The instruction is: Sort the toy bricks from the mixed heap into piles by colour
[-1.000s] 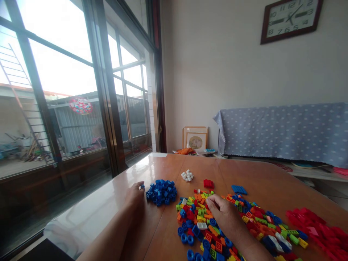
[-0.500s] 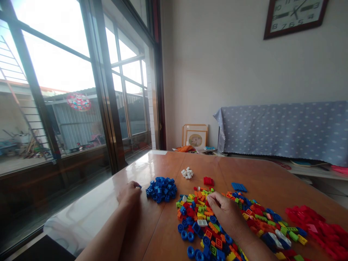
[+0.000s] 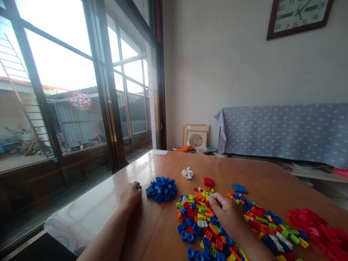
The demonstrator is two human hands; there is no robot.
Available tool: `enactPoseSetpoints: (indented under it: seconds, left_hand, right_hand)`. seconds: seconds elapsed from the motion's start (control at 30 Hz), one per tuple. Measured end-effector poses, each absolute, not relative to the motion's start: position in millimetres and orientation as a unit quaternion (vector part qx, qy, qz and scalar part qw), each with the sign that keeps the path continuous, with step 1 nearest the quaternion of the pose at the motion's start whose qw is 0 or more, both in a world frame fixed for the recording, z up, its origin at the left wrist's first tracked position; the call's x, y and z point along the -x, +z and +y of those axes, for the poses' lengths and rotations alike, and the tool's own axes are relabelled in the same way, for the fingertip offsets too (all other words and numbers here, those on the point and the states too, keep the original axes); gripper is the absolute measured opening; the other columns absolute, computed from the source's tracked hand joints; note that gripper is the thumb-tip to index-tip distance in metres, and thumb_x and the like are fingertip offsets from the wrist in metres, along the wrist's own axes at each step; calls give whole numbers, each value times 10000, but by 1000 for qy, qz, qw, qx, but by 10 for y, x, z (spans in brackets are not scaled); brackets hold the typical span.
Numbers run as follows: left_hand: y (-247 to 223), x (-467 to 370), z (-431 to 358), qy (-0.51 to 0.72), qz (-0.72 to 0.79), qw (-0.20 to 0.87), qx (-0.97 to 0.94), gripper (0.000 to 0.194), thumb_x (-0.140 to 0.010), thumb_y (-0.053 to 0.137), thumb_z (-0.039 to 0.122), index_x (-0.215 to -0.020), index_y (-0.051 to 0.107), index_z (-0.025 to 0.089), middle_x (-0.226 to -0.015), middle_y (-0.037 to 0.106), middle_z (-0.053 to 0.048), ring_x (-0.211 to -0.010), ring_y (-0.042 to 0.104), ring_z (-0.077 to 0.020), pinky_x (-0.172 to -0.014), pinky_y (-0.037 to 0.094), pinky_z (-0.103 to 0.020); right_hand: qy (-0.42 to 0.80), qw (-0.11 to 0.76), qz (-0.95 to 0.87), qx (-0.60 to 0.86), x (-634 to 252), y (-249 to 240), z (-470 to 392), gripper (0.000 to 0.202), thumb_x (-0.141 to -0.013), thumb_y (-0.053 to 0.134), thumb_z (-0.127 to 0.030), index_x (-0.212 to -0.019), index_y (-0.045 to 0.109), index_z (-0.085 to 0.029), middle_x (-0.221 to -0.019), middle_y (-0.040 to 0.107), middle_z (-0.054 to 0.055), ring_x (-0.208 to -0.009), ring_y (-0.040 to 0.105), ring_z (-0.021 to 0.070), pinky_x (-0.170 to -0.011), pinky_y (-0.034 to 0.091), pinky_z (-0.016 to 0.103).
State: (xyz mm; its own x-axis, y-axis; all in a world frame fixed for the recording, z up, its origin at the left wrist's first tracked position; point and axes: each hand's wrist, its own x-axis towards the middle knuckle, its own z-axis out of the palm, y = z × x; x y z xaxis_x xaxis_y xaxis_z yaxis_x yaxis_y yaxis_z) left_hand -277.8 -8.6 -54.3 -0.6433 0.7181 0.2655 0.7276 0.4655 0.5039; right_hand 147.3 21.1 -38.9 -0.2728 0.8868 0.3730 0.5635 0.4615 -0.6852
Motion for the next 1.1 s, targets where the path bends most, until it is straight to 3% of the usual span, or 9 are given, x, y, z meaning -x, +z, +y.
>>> enactPoseSetpoints:
  seconds: [0.2,0.5,0.63,0.8,1.1]
  left_hand:
    - [-607,2665,-45,-380,-788,-17,484,343,-846,567,178,-1169,683,185,-1131,667,-83,-1031,643,-187,-905,478,-252]
    - [-602,2558,-56,-447,-730,-72,513,444,-745,572,26,-1153,679,165,-1021,715,-61,-952,676,-160,-820,517,-230]
    - [-621,2575,-56,-466,-728,-65,499,402,-767,585,68,-1154,654,152,-981,721,-67,-881,683,-157,-765,525,-241]
    - [-556,2565,-93,-480,-727,-15,491,333,-806,560,151,-1130,635,148,-989,696,-82,-885,664,-188,-815,516,-307]
    - [-143,2052,-207,-476,-633,86,604,254,-921,480,297,-1122,610,212,-1036,668,-59,-865,635,-187,-782,483,-306]
  right_hand:
    - [213,374,-769,473,-1488,-421,225,464,-932,425,-596,-857,684,-219,-683,607,8,-672,552,192,-634,436,277]
    - [200,370,-771,479,-1529,-424,227,440,-930,436,-573,-866,691,-220,-662,617,0,-648,558,186,-594,416,266]
    - [196,375,-766,484,-1541,-413,233,440,-925,443,-575,-884,697,-219,-662,630,1,-634,565,187,-579,416,265]
    - [188,400,-755,484,-1599,-336,239,422,-936,446,-563,-902,692,-223,-687,650,5,-646,574,187,-595,421,267]
    - [177,452,-690,537,-1828,-287,416,470,-916,461,-599,-672,577,-214,-559,600,-12,-525,518,152,-537,381,253]
